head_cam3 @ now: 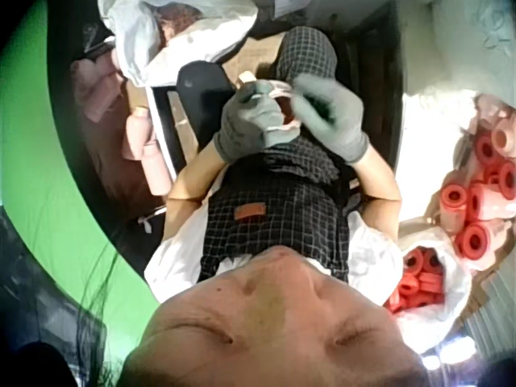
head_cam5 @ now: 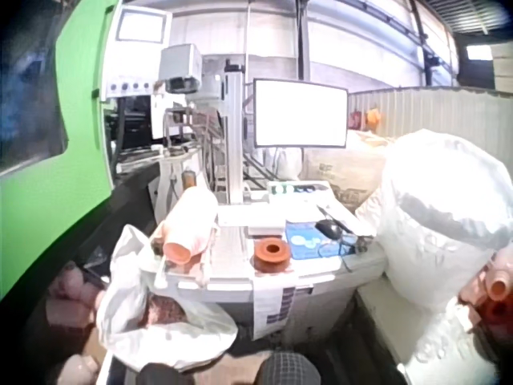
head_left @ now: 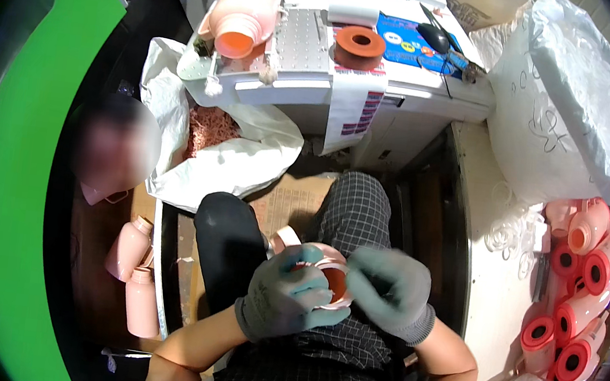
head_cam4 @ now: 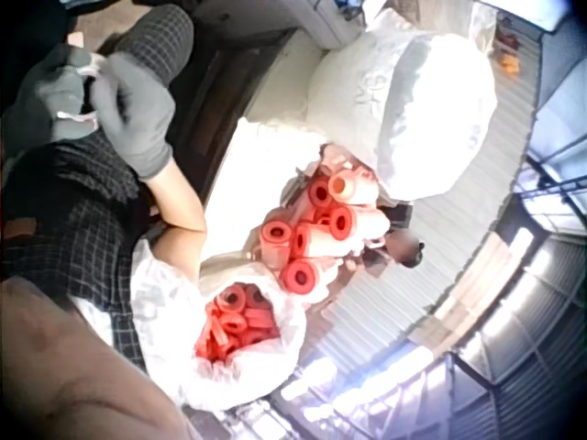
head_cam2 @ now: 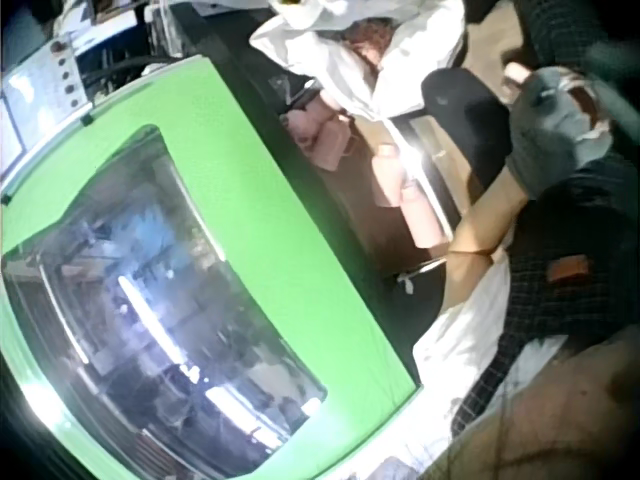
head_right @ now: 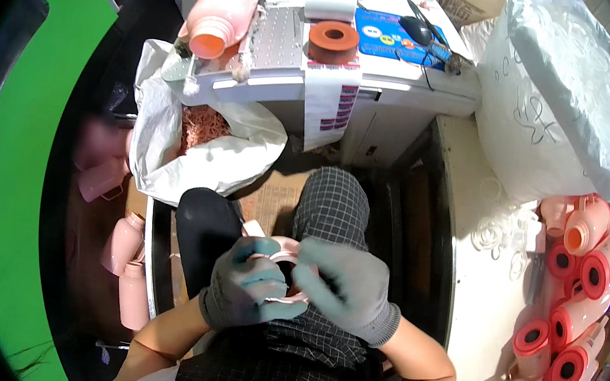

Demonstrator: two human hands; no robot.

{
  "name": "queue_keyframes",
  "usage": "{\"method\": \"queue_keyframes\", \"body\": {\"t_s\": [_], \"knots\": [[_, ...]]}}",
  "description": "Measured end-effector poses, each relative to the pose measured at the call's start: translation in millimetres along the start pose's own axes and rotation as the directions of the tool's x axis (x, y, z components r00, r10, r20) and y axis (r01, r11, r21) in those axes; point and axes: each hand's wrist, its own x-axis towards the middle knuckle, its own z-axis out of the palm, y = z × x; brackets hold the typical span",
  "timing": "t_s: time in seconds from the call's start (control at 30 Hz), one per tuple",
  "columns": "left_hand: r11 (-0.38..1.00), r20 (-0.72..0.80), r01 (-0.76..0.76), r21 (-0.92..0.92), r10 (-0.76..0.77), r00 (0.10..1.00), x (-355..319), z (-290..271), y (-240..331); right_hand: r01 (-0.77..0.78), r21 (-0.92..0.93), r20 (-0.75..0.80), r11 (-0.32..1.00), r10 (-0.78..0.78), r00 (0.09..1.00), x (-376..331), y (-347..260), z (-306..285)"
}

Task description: The person assembles pink plastic containers by inserting red circular inserts into the openings and screwing on red lids. They retrieve containers from a bag, apply labels from a nearby machine, and place the finished units into a pile.

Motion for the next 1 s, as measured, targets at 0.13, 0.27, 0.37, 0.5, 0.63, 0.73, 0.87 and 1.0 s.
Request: {"method": "queue_keyframes", "body": {"t_s": [0.13, 0.27, 0.37, 0.5, 0.63, 0.73, 0.87, 1.0], "knots": [[1.0, 0.079, 0.024, -0.005, -0.023, 0.997, -5, 1, -3, 0.361, -0.527, 0.123, 0.769, -0.351, 0.928, -20, 6, 10], [0.998, 0.108, 0.035, 0.056, -0.041, 0.993, -2, -2, -4, 0.395, -0.477, 0.118, 0.785, -0.388, 0.914, -13, 7, 8], [0.998, 0.138, -0.011, 0.063, 0.002, 0.99, 4, -9, -6, 0.331, -0.416, 0.166, 0.847, -0.287, 0.943, -16, 3, 10], [0.969, 0.215, -0.156, 0.193, 0.114, 0.97, 14, -23, 2, 0.257, -0.368, 0.198, 0.894, -0.194, 0.961, -21, 10, 14], [0.942, 0.168, -0.011, 0.335, -0.049, 0.985, 24, -25, 14, 0.194, -0.322, 0.025, 0.927, -0.197, 0.98, -19, 11, 39], [0.892, 0.22, -0.025, 0.451, -0.084, 0.972, 29, -21, 20, 0.193, -0.342, 0.031, 0.92, -0.195, 0.98, -22, 12, 40], [0.852, 0.249, -0.073, 0.519, -0.069, 0.966, 44, -19, 25, 0.238, -0.418, -0.014, 0.877, -0.268, 0.963, -22, 4, 34], [0.851, 0.272, -0.143, 0.505, 0.001, 0.962, 74, -25, 20, 0.279, -0.512, -0.039, 0.813, -0.346, 0.937, -32, 18, 39]]}}
